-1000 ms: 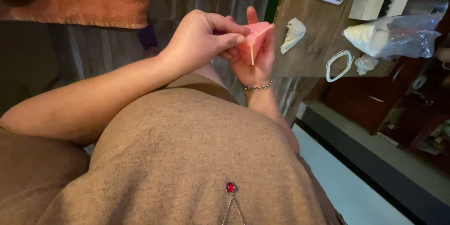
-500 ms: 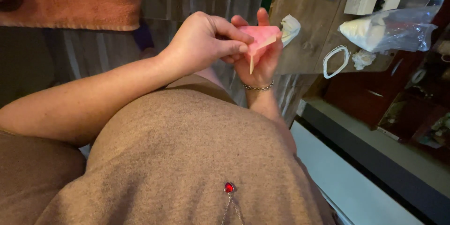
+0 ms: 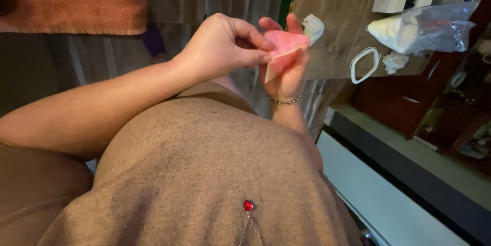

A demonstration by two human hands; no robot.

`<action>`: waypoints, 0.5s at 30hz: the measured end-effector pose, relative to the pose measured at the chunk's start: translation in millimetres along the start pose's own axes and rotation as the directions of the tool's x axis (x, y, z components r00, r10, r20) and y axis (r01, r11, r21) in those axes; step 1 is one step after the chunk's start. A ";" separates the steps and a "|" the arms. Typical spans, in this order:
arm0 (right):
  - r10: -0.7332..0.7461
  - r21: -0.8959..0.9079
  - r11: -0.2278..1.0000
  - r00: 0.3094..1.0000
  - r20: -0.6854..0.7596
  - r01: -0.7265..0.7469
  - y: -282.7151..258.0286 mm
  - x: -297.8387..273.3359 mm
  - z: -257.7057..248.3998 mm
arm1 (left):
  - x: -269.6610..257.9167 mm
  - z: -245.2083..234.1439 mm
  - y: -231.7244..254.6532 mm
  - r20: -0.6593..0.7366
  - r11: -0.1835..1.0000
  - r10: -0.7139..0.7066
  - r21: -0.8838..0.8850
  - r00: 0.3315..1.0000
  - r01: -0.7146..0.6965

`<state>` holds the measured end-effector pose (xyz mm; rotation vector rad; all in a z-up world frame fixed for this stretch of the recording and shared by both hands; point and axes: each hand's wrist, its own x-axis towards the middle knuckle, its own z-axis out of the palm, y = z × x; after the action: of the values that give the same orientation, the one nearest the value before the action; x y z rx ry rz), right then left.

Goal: Demolding finished candles and preparing a silicone mold with a wick.

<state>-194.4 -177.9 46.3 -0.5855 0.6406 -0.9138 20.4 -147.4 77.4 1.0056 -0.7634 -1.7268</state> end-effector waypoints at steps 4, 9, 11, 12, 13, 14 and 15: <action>-0.009 -0.080 0.997 1.000 -0.004 0.009 -4.3 -5.3 10.7 | 4.2 2.8 -5.6 0.016 0.996 0.022 0.082 1.000 -0.024; -0.034 -0.125 0.992 0.999 -0.014 0.032 -1.6 -12.8 12.9 | 8.1 10.2 -14.4 0.016 0.971 0.086 0.221 0.996 -0.088; -0.053 -0.139 0.989 0.998 -0.033 0.048 -3.4 -16.2 13.5 | 9.6 13.7 -16.1 0.019 0.959 0.122 0.257 0.992 -0.123; -0.072 -0.166 0.984 0.996 -0.050 0.063 -4.7 -17.6 12.7 | 10.4 15.6 -16.0 0.017 0.955 0.140 0.263 0.990 -0.139; -0.091 -0.192 0.978 0.993 -0.071 0.076 -5.6 -20.3 12.2 | 10.4 17.7 -16.1 0.017 0.951 0.154 0.269 0.988 -0.153; -0.095 -0.190 0.979 0.992 -0.077 0.079 -6.7 -22.4 8.0 | 9.4 18.2 -12.2 0.023 0.951 0.150 0.270 0.988 -0.151; -0.125 -0.205 0.973 0.986 -0.108 0.101 -8.7 -26.0 3.5 | 9.3 19.8 -8.4 0.025 0.961 0.121 0.248 0.992 -0.123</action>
<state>-208.3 -159.3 61.2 -0.7560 0.8206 -1.0044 -2.6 -152.3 76.9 1.0946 -1.0472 -1.5568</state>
